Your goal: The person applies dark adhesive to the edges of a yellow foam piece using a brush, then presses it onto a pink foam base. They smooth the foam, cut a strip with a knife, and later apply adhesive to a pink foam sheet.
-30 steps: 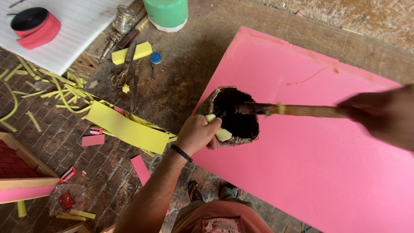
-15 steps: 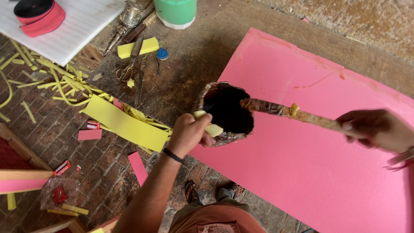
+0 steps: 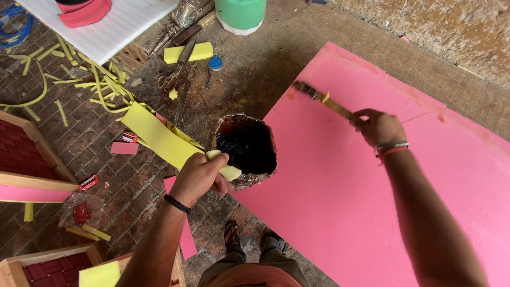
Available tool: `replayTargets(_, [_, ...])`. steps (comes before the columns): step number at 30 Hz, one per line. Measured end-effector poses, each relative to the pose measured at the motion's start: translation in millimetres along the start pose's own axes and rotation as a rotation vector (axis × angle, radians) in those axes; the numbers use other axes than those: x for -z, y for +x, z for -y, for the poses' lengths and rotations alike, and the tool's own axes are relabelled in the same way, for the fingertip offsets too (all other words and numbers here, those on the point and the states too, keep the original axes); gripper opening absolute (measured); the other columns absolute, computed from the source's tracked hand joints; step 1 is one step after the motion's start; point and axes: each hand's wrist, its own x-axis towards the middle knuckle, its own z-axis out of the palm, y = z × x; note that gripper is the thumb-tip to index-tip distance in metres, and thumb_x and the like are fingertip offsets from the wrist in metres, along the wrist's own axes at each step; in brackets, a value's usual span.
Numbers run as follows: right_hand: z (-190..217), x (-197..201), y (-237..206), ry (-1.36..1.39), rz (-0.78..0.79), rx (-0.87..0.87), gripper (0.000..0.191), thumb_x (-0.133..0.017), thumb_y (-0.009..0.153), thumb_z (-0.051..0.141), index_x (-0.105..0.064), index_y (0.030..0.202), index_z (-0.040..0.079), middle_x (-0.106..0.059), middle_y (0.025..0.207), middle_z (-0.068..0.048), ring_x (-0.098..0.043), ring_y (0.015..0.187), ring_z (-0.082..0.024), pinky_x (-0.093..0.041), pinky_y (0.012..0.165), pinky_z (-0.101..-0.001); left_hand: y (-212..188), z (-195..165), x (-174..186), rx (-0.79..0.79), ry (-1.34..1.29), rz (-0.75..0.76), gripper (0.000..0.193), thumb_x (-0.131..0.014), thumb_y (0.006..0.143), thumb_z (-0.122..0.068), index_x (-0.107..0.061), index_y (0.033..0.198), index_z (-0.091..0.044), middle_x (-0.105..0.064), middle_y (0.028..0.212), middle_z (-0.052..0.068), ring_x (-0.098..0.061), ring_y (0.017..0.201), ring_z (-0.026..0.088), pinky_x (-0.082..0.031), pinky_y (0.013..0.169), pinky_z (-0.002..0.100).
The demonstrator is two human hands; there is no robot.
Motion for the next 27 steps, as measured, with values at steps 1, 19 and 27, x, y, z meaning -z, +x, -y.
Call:
replayTargets(1, [-4, -6, 4, -0.06, -0.047, -0.018, 0.018, -0.069, 0.099, 0.034, -0.08, 0.111, 0.029, -0.078, 0.085, 0.004, -0.067, 0.061, -0.012, -0.054, 0.06, -0.0319, 1, 2, 0, 0.001, 0.0, -0.008, 0.052, -0.057, 0.098, -0.026, -0.068, 0.058, 0.006, -0.067, 0.05, 0.018, -0.075, 0.052, 0.025, -0.063, 0.045, 0.038])
replayTargets(19, [-10, -19, -23, -0.405, -0.237, 0.493, 0.015, -0.064, 0.103, 0.04, -0.079, 0.106, 0.035, -0.075, 0.085, 0.012, -0.066, 0.064, -0.009, -0.052, 0.046, -0.0288, 6, 9, 10, -0.03, -0.17, -0.066, 0.037, -0.057, 0.097, -0.02, -0.068, 0.091, 0.014, -0.063, 0.048, 0.016, -0.072, 0.049, 0.026, -0.06, 0.043, 0.039])
replayTargets(27, [7, -31, -53, -0.369, -0.34, 0.545, 0.008, -0.072, 0.097, 0.028, -0.079, 0.095, 0.03, -0.076, 0.101, 0.009, -0.07, 0.086, -0.014, -0.059, 0.068, -0.0329, -14, -4, 46, -0.096, -0.125, -0.121, 0.034, -0.056, 0.097, -0.02, -0.067, 0.097, 0.011, -0.068, 0.053, 0.014, -0.071, 0.049, 0.022, -0.058, 0.042, 0.037])
